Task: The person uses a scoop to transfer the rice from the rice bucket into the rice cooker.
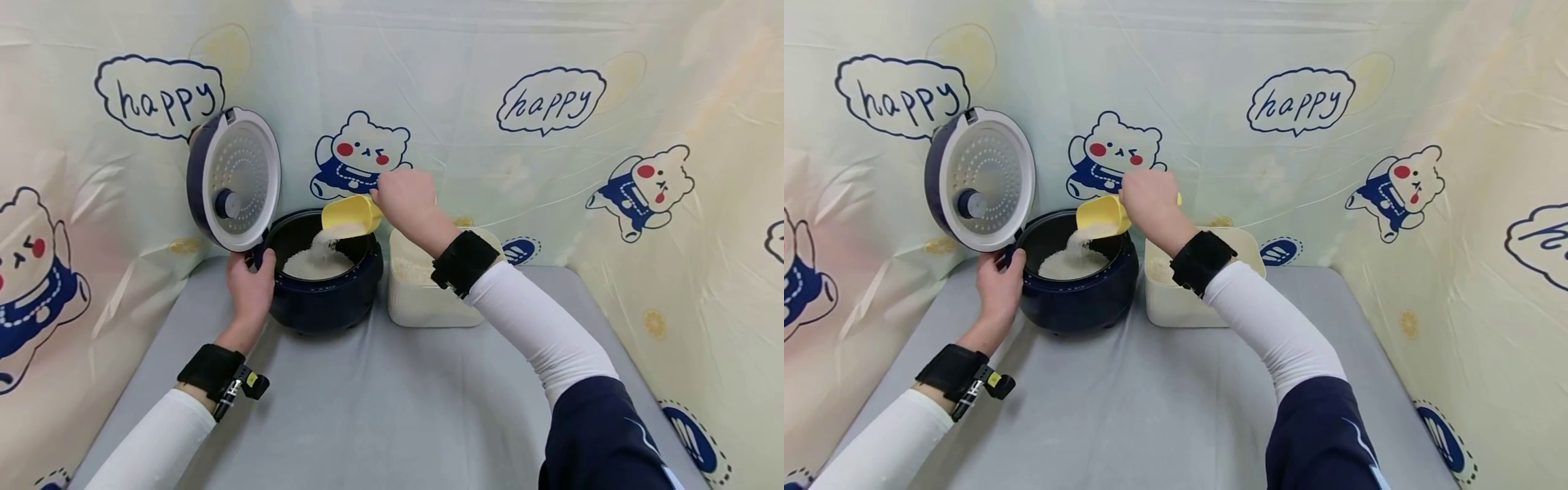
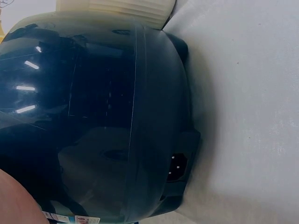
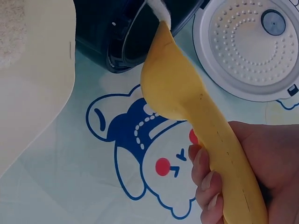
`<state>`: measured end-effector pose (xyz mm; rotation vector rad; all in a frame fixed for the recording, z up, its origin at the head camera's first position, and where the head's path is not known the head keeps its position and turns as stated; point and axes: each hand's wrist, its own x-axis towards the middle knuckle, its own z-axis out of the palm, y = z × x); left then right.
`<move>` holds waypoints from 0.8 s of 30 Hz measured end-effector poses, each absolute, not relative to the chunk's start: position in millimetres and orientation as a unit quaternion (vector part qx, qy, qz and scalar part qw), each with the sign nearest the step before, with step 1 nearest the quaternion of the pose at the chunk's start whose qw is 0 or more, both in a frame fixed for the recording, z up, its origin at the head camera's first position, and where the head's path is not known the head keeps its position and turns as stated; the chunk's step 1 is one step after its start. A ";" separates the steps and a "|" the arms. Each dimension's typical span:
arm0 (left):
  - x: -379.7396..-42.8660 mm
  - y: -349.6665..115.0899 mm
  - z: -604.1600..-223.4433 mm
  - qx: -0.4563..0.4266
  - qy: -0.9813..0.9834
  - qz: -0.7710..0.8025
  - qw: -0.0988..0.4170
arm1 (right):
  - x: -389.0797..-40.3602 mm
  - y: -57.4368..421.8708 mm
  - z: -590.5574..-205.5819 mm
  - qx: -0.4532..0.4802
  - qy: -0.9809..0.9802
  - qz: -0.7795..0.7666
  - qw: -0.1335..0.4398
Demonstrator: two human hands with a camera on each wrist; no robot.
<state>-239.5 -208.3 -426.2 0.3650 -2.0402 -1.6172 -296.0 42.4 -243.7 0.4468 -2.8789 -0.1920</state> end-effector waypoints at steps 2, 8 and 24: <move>-239.3 -208.3 -425.9 0.138 -0.752 -0.594 0.249 | -296.1 40.9 -245.3 0.152 -0.978 -0.073 0.123; -239.3 -208.4 -425.6 0.147 -0.756 -0.590 0.240 | -296.9 40.1 -248.4 0.154 -0.974 -0.098 0.137; -239.3 -208.9 -425.0 0.140 -0.754 -0.592 0.249 | -303.9 56.1 -264.8 0.122 -0.983 -0.100 0.098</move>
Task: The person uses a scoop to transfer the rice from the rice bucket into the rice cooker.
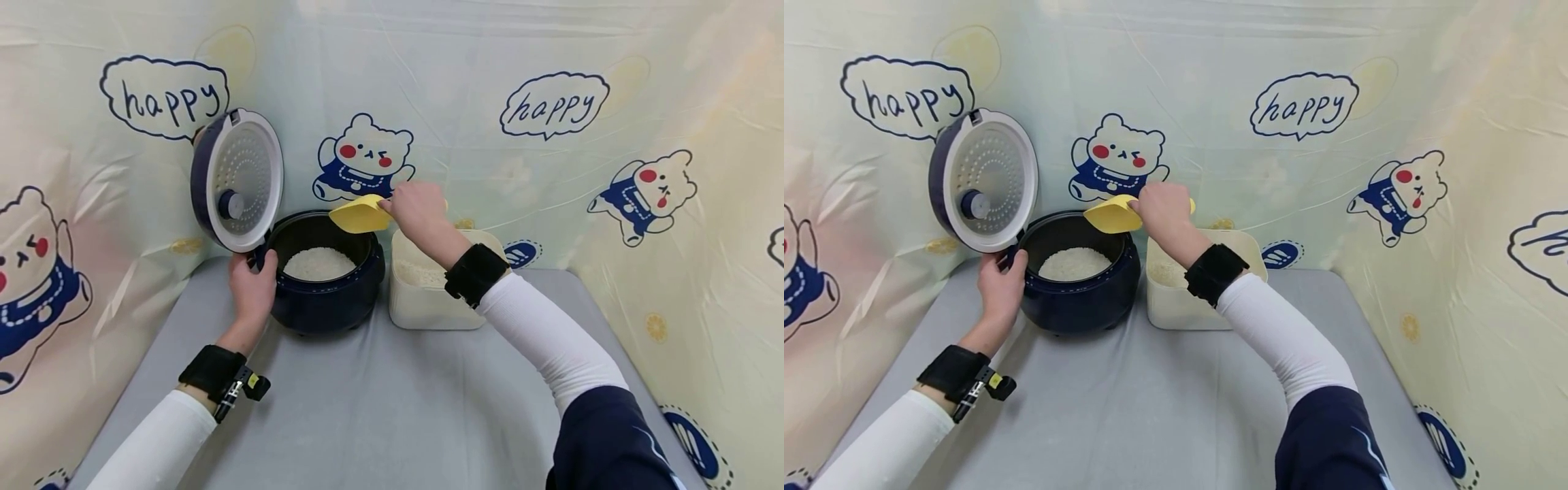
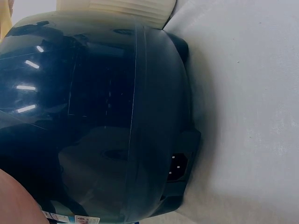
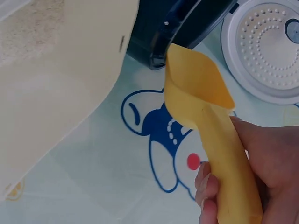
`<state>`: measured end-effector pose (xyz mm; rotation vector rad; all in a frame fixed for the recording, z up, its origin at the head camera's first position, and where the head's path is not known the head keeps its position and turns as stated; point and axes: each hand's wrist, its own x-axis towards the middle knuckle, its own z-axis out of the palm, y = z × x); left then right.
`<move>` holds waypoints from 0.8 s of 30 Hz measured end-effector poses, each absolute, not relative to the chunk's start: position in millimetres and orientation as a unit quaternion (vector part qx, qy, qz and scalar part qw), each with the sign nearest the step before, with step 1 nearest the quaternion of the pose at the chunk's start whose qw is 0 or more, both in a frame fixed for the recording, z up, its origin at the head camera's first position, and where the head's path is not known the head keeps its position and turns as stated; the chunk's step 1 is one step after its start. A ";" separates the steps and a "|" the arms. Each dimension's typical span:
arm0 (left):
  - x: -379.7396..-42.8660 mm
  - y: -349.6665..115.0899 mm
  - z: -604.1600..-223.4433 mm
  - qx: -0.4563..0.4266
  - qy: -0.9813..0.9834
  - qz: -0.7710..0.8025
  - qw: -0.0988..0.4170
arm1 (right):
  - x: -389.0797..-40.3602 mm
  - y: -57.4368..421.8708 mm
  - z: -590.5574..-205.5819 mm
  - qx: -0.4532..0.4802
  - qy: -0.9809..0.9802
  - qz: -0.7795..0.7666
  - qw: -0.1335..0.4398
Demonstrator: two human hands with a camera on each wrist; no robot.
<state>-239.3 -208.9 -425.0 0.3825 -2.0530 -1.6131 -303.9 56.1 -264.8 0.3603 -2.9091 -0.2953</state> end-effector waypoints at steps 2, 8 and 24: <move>-238.9 -208.5 -425.1 0.141 -0.753 -0.593 0.247 | -304.7 62.1 -266.9 0.117 -0.984 -0.083 0.105; -239.3 -208.1 -425.3 0.146 -0.755 -0.591 0.243 | -305.2 89.4 -270.7 0.133 -0.986 0.008 0.103; -239.2 -209.6 -425.6 0.141 -0.753 -0.593 0.249 | -303.3 177.2 -288.2 0.089 -0.988 0.120 0.040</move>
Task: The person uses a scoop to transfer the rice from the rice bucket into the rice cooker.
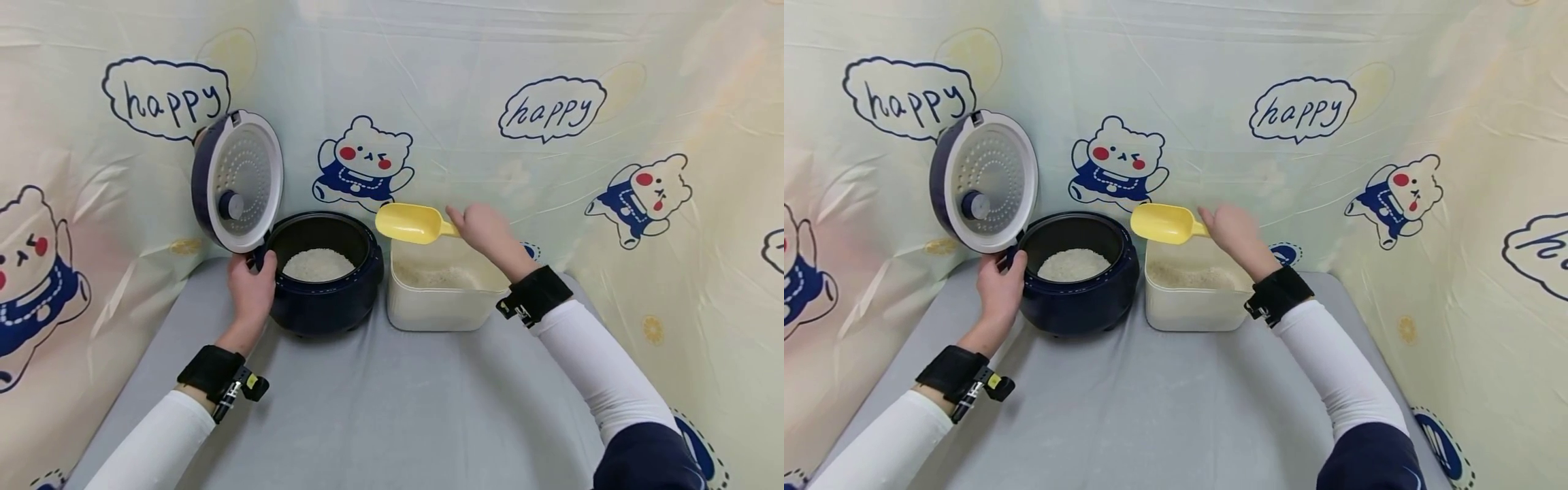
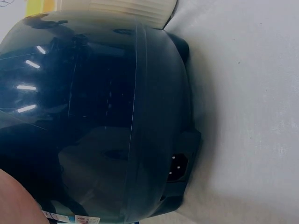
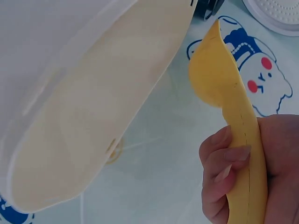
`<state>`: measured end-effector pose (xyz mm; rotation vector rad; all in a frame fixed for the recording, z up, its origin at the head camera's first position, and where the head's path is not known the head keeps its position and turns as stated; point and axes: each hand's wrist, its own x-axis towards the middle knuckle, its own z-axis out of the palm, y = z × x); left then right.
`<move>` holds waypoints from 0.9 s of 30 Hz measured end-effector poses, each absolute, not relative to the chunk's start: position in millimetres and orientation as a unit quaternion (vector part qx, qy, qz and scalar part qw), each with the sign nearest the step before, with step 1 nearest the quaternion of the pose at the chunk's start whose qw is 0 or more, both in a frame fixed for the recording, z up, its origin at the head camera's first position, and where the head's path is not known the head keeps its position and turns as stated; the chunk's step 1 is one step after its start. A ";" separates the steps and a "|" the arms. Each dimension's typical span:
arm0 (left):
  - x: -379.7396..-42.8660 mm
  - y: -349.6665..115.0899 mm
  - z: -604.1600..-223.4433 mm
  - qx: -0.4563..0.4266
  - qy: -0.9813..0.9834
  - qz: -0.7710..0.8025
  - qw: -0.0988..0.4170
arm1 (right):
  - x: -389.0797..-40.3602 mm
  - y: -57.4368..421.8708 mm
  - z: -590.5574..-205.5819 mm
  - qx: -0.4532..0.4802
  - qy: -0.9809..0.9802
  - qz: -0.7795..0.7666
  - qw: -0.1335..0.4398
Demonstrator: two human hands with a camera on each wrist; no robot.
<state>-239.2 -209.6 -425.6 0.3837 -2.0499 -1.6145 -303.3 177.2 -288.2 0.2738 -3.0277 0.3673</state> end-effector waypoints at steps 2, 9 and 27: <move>-239.3 -209.3 -424.7 0.140 -0.754 -0.592 0.247 | -301.5 186.8 -289.7 0.080 -0.989 0.124 0.032; -239.0 -209.1 -421.4 0.136 -0.757 -0.592 0.240 | -292.8 219.4 -298.7 0.059 -0.991 0.118 0.008; -236.7 -209.0 -423.5 0.130 -0.755 -0.598 0.237 | -291.0 253.6 -277.2 0.102 -0.989 -0.065 -0.082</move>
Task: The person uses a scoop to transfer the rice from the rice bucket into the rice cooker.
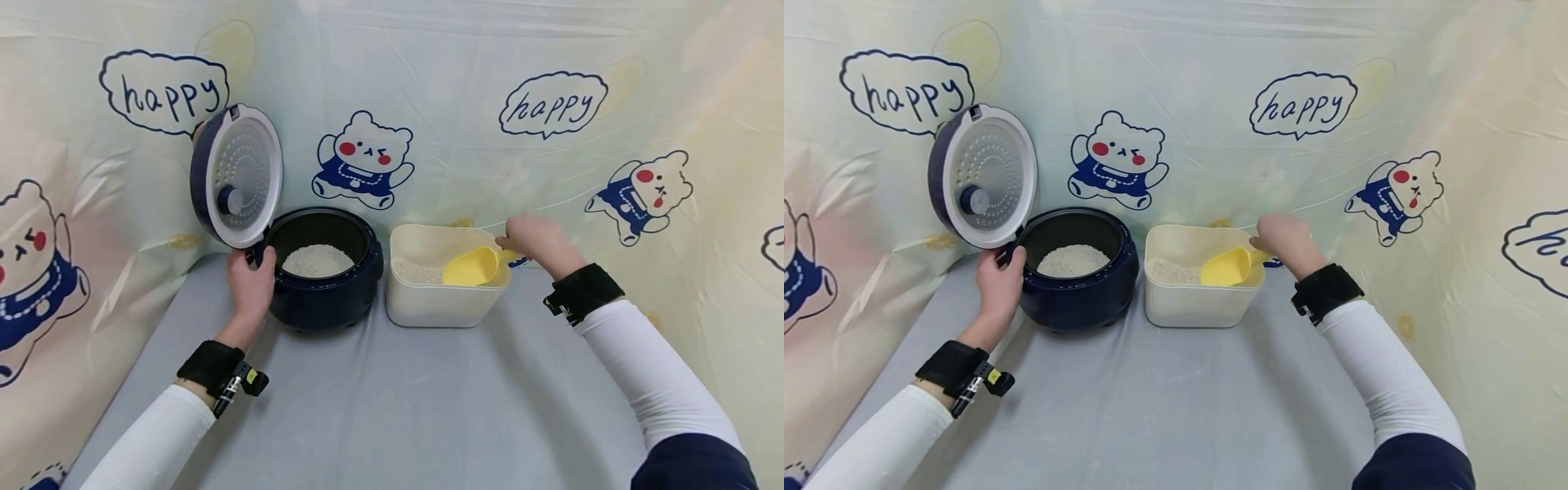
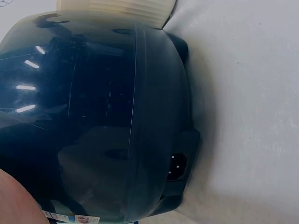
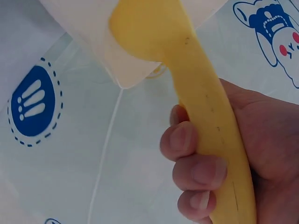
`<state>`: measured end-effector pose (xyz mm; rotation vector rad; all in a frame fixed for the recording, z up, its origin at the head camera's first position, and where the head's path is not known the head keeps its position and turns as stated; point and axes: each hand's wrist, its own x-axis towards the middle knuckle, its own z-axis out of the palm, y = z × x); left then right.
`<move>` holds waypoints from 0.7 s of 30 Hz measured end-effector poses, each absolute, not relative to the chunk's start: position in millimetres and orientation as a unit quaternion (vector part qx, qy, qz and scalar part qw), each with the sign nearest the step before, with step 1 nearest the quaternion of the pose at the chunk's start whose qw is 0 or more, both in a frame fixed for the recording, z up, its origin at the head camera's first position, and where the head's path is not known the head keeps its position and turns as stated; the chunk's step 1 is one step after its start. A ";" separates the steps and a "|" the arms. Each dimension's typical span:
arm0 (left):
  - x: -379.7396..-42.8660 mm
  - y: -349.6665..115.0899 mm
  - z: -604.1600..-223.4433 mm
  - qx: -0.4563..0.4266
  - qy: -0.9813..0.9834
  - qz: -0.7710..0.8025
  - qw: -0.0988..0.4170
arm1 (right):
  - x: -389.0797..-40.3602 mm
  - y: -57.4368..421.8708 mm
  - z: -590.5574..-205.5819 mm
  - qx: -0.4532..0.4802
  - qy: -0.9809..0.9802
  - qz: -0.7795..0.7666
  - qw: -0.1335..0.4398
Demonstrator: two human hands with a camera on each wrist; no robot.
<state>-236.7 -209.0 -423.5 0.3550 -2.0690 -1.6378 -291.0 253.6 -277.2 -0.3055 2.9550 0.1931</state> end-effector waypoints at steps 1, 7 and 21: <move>-236.7 -208.5 -423.8 0.129 -0.754 -0.598 0.237 | -290.1 253.0 -275.3 -0.104 0.989 0.070 0.081; -237.8 -207.0 -424.0 0.136 -0.755 -0.592 0.248 | -286.6 245.9 -269.5 -0.103 0.986 0.106 0.074; -239.0 -206.6 -425.2 0.143 -0.751 -0.591 0.256 | -282.3 232.4 -281.0 -0.091 0.984 0.105 0.109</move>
